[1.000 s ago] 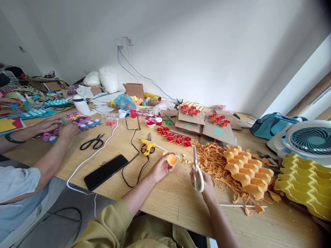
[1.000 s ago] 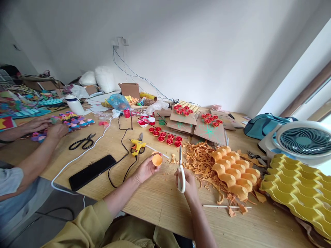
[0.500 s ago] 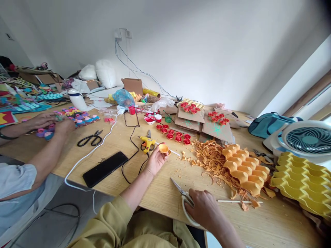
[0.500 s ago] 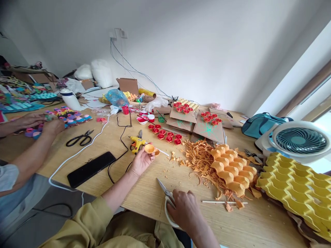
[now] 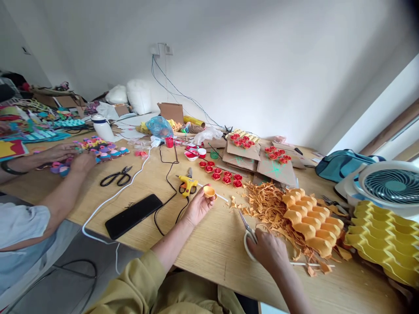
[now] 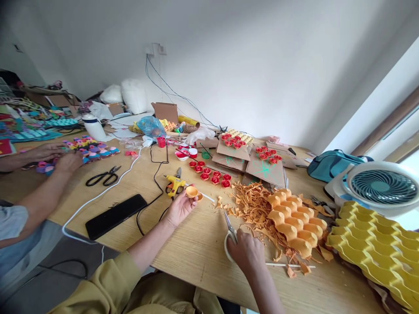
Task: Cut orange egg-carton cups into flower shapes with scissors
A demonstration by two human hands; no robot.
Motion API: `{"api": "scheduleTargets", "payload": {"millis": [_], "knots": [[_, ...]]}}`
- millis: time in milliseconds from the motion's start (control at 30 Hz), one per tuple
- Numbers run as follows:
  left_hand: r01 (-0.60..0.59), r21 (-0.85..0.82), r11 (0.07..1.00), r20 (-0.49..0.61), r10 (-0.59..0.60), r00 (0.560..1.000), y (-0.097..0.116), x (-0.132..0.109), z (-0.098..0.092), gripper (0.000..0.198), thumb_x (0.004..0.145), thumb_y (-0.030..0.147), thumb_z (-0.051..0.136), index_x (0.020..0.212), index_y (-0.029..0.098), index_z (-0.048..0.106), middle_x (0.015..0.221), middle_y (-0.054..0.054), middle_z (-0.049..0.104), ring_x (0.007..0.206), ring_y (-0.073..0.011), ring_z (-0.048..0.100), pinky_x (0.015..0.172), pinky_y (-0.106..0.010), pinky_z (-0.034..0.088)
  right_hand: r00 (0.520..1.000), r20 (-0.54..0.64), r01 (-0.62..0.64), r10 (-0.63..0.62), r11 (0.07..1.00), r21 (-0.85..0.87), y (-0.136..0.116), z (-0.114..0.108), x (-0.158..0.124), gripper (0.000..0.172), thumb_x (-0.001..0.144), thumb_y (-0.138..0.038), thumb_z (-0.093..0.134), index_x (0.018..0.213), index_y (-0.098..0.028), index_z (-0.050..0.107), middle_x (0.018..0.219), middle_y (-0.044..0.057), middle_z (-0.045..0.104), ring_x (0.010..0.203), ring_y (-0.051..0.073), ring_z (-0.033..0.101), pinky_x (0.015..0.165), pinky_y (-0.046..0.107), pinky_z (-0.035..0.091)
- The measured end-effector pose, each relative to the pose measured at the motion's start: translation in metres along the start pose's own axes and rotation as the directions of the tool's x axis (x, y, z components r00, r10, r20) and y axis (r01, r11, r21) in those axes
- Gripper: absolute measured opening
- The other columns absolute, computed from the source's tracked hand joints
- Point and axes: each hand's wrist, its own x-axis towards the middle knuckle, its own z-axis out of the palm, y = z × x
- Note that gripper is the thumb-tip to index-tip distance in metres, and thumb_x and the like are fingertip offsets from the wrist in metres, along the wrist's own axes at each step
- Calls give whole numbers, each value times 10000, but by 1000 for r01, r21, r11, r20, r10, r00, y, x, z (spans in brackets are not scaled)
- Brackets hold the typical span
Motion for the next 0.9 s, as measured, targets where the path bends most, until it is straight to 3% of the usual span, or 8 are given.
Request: {"api": "scheduleTargets", "payload": {"millis": [133, 233, 433, 600, 733, 833, 900], "knots": [[5, 32, 999, 16, -6, 1000, -2, -1, 0, 368, 864, 271, 675, 1205, 151, 604, 929, -86, 705, 760, -136, 673, 640, -205, 517, 995, 9, 98, -99, 994, 53, -23, -8, 16, 367, 914, -437, 451, 931, -178, 710, 896, 175, 750, 857, 307, 727, 704, 343, 466], [12, 53, 999, 29, -14, 999, -2, -3, 0, 375, 856, 270, 686, 1206, 163, 602, 944, -83, 706, 769, -137, 678, 648, -205, 517, 995, 18, 92, -93, 994, 55, -32, -8, 27, 348, 895, -426, 480, 963, -178, 715, 939, 170, 753, 887, 302, 726, 724, 345, 479], [31, 74, 997, 60, -36, 998, -4, -4, 1, 408, 806, 239, 727, 1190, 166, 610, 966, -72, 704, 798, -141, 687, 663, -205, 516, 997, 3, -78, 78, 997, 4, -3, -12, 24, 424, 922, -453, 428, 949, -142, 715, 955, 216, 737, 912, 347, 719, 734, 393, 488], [34, 112, 993, 94, -44, 995, -6, -6, 4, 456, 759, 250, 778, 1178, 176, 615, 955, -53, 697, 815, -144, 687, 667, -207, 505, 999, -6, 38, -38, 998, 46, -5, -4, 19, 379, 897, -463, 459, 896, -189, 720, 885, 170, 747, 841, 307, 719, 691, 351, 464], [17, 201, 980, 102, -38, 994, -7, -9, 4, 483, 747, 267, 798, 1183, 192, 604, 955, -47, 688, 789, -133, 679, 653, -205, 477, 999, -28, -15, 17, 998, 59, 6, 1, 30, 416, 903, -493, 425, 826, -184, 693, 830, 165, 735, 753, 285, 698, 608, 315, 414], [59, 299, 952, 119, -98, 988, -12, -10, 3, 488, 741, 298, 809, 1173, 198, 606, 962, -41, 669, 784, -136, 679, 642, -206, 440, 993, -115, 39, -9, 964, 263, 21, 10, 39, 412, 884, -540, 462, 666, -226, 615, 616, 57, 654, 577, 198, 604, 530, 265, 334], [81, 377, 923, 156, -149, 976, -17, -11, 3, 527, 717, 318, 829, 1182, 205, 608, 1012, -48, 654, 796, -138, 680, 644, -207, 416, 983, -178, 120, -36, 865, 487, 25, 18, 44, 428, 846, -582, 516, 624, -225, 597, 542, 15, 586, 509, 166, 530, 506, 256, 312]]}}
